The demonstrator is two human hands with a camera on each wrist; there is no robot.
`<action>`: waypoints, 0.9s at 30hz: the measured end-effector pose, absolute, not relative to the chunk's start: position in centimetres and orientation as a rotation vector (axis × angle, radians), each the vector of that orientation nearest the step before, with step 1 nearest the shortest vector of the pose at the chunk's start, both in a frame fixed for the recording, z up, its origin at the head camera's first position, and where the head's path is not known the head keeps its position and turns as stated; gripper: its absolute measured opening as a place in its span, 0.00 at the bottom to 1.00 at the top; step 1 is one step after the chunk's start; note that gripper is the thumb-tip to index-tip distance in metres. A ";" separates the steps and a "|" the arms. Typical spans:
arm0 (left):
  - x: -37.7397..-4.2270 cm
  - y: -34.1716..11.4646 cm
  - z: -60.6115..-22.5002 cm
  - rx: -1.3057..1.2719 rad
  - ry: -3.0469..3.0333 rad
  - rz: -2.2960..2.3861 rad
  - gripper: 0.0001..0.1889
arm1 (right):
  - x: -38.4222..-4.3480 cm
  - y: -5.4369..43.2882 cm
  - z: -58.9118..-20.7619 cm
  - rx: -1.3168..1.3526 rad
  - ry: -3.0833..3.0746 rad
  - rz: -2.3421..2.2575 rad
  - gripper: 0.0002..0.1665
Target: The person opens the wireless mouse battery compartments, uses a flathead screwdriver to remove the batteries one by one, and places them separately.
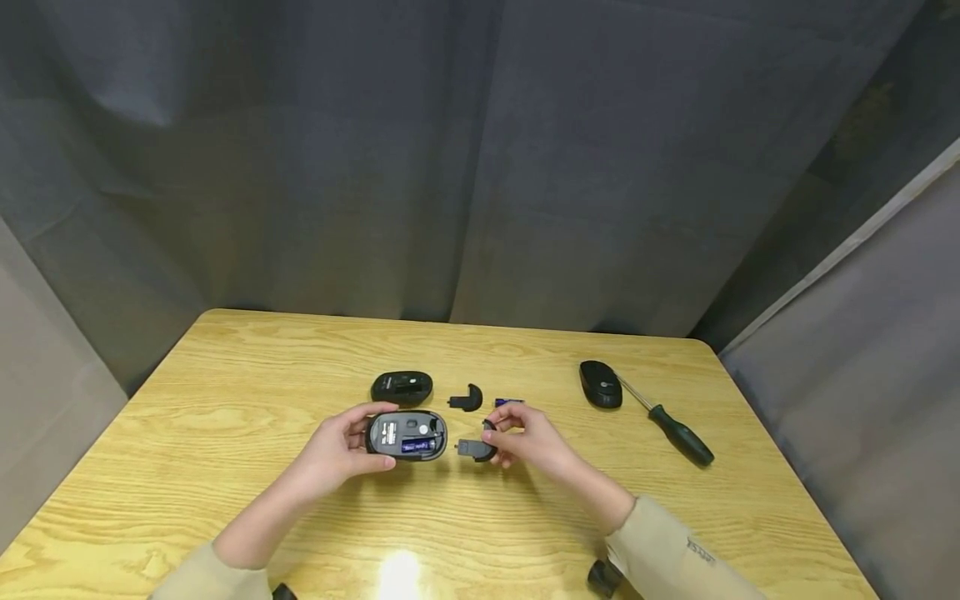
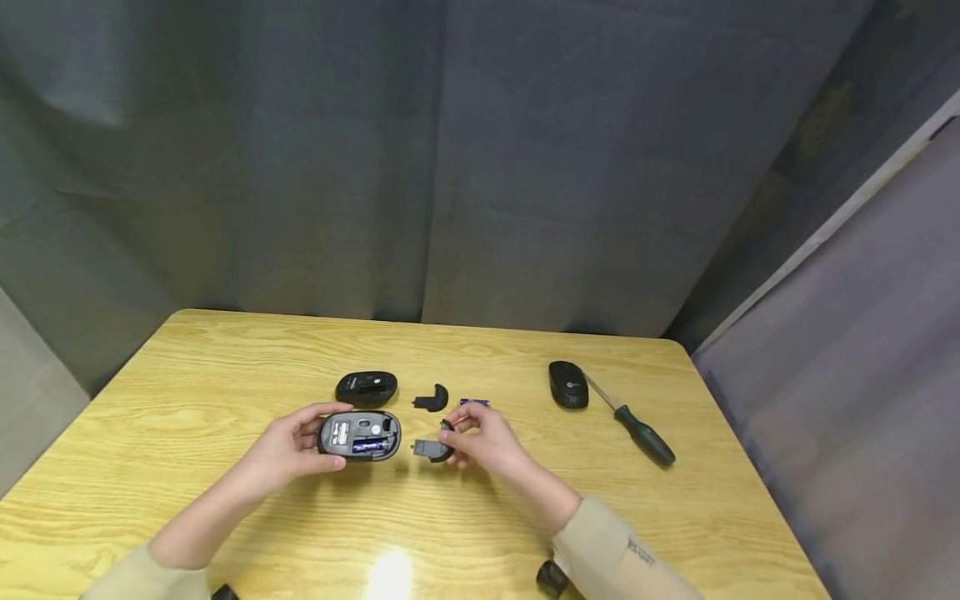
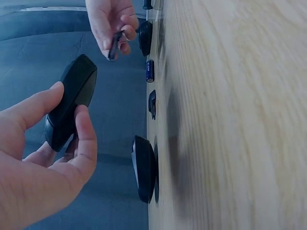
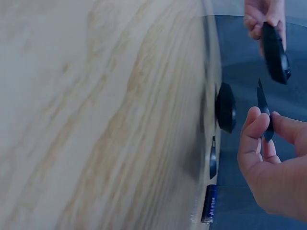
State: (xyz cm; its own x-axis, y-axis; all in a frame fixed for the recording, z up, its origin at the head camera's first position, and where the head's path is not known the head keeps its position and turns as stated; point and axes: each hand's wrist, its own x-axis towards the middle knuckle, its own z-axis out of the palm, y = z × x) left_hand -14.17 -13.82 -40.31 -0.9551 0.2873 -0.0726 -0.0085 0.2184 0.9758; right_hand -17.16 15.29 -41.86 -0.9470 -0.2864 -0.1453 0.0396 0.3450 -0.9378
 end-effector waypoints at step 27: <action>-14.2 -14.9 -40.4 0.270 2.254 1.799 0.38 | -20.6 13.8 -44.8 -0.411 2.604 -1.332 0.14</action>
